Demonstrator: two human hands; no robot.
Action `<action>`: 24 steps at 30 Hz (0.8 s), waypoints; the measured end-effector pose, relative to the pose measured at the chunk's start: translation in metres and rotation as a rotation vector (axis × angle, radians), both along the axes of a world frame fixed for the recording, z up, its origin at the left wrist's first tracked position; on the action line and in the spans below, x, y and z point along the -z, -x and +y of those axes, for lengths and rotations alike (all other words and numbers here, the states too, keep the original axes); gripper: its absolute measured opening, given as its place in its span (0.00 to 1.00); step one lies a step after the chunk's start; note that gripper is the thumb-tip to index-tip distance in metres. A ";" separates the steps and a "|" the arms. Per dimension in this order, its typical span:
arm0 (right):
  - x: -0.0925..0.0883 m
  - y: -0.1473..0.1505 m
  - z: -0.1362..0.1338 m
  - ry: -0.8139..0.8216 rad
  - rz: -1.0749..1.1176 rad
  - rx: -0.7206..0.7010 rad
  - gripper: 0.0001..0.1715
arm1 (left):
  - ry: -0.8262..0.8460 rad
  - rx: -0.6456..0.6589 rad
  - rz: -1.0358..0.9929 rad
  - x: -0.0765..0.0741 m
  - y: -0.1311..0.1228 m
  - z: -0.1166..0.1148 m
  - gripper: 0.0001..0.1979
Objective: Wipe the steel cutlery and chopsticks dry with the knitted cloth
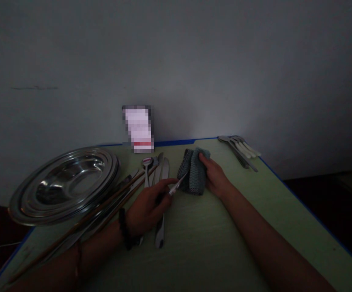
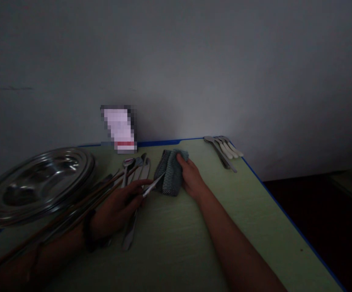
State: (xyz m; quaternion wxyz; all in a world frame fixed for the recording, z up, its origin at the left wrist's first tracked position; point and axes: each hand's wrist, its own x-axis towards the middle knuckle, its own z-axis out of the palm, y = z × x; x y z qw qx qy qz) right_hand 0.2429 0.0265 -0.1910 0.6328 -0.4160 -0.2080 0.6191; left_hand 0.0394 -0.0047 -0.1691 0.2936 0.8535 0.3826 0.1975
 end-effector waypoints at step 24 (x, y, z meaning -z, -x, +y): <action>-0.003 0.002 0.000 0.019 -0.026 0.001 0.07 | -0.018 0.029 0.010 0.001 0.001 0.001 0.21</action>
